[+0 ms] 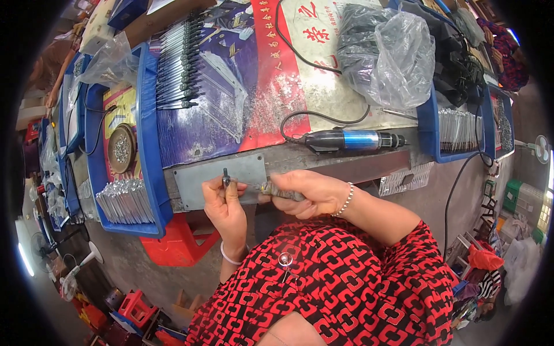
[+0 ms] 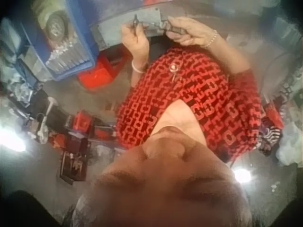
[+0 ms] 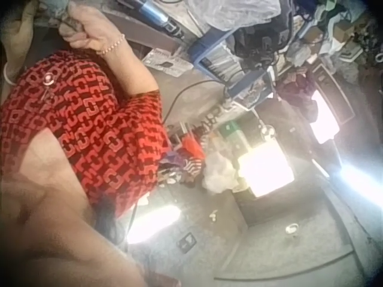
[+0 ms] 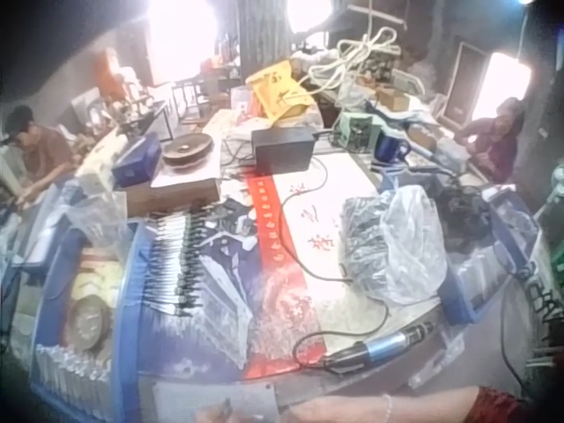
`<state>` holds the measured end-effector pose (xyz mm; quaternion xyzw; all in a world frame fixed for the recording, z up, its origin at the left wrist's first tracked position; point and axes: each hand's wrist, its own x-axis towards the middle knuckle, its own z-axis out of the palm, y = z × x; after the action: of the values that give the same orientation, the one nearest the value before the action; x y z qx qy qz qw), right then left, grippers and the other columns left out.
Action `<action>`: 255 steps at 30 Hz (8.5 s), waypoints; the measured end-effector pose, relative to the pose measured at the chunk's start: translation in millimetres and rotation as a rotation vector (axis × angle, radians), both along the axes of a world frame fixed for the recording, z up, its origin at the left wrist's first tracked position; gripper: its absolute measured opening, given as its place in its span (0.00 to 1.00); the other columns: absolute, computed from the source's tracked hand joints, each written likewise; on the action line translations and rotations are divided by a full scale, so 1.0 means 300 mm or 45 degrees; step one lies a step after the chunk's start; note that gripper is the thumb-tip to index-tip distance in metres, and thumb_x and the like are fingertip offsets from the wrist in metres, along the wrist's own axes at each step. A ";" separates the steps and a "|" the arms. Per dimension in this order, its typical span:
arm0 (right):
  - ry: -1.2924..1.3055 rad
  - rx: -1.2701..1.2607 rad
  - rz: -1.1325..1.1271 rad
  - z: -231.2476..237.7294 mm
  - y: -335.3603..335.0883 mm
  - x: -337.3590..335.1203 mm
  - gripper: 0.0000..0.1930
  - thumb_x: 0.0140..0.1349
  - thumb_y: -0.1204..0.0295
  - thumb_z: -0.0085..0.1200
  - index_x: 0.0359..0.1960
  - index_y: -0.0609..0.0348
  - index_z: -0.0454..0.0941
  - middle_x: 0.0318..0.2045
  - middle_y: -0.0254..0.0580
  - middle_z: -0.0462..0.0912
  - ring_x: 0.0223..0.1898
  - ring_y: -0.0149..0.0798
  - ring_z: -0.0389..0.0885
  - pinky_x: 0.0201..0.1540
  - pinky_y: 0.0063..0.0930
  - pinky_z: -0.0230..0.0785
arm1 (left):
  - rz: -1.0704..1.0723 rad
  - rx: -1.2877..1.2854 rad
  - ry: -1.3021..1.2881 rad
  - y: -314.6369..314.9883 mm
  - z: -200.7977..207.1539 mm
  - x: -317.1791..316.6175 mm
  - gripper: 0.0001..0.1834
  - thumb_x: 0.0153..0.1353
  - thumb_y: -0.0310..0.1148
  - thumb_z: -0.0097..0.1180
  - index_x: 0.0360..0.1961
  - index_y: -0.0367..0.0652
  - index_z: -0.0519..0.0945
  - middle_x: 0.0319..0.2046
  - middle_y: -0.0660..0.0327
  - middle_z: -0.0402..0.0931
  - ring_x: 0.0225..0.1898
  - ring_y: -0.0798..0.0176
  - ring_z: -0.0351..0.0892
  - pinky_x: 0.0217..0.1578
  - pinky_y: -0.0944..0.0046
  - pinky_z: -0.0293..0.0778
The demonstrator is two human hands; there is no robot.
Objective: The person assembles small metal pins and plastic tubes into a finished assembly using a handheld electric screwdriver.
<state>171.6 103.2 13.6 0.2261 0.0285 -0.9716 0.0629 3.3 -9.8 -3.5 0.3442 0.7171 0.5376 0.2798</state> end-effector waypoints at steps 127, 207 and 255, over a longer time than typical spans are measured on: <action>-0.329 1.172 -0.431 0.079 -0.073 -0.111 0.11 0.63 0.72 0.53 0.45 0.61 0.68 0.26 0.37 0.76 0.18 0.22 0.67 0.21 0.14 0.58 | -0.160 0.300 0.843 -0.004 0.052 0.009 0.19 0.46 0.13 0.61 0.42 0.37 0.80 0.34 0.55 0.75 0.30 0.58 0.78 0.29 0.65 0.75; -0.400 2.624 -0.054 0.140 -0.056 0.008 0.20 0.55 0.76 0.57 0.49 0.61 0.67 0.35 0.46 0.79 0.32 0.52 0.80 0.36 0.37 0.73 | -0.137 0.075 -0.941 0.030 0.035 -0.066 0.11 0.63 0.24 0.52 0.47 0.34 0.72 0.32 0.60 0.77 0.28 0.73 0.74 0.29 0.73 0.73; -0.482 1.331 -0.468 0.030 -0.032 -0.138 0.11 0.58 0.75 0.58 0.40 0.62 0.72 0.24 0.29 0.75 0.19 0.19 0.70 0.20 0.13 0.60 | -0.195 0.301 0.780 0.055 0.040 0.019 0.13 0.54 0.20 0.57 0.43 0.34 0.77 0.36 0.53 0.75 0.32 0.54 0.77 0.31 0.60 0.74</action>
<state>130.2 93.4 22.7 0.3982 0.4526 -0.7663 -0.2224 9.1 6.6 8.4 0.5727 0.6725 0.4662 0.0492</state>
